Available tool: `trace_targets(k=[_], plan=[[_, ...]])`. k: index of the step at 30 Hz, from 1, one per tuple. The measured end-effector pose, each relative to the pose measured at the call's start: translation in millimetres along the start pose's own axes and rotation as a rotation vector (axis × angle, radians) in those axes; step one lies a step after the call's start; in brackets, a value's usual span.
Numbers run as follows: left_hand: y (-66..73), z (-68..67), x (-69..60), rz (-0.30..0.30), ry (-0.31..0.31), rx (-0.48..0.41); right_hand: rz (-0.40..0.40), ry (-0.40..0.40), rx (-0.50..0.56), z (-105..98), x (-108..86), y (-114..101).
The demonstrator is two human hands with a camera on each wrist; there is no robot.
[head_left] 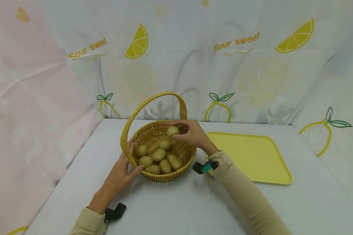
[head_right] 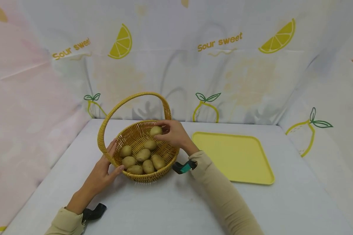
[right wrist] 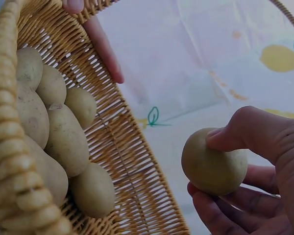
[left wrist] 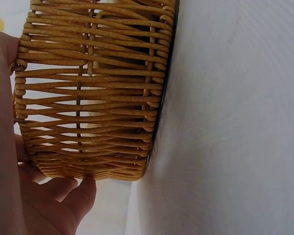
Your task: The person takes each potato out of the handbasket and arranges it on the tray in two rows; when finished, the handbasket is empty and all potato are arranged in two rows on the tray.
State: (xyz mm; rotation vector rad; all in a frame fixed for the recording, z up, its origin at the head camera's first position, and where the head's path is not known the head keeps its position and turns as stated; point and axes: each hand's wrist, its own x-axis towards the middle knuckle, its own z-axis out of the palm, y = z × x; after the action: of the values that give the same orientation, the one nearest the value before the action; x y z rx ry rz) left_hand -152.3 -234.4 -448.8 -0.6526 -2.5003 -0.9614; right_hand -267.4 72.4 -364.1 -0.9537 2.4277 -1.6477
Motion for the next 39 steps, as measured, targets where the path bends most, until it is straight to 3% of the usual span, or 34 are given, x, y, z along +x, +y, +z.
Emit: trace_targets(k=[12, 26, 39], plan=[[1.4, -1.8, 0.1, -0.015, 0.002, 0.005, -0.003, 0.085, 0.034, -22.2, -20.2, 3.5], [0.5, -1.4, 0.3, -0.028, -0.019, 0.0, 0.065, 0.188, 0.008, -47.1, -49.0, 14.5], [3.4, -2.7, 0.6, -0.032, -0.008, -0.008, 0.136, 0.26, -0.003, -70.8, -62.1, 29.1]])
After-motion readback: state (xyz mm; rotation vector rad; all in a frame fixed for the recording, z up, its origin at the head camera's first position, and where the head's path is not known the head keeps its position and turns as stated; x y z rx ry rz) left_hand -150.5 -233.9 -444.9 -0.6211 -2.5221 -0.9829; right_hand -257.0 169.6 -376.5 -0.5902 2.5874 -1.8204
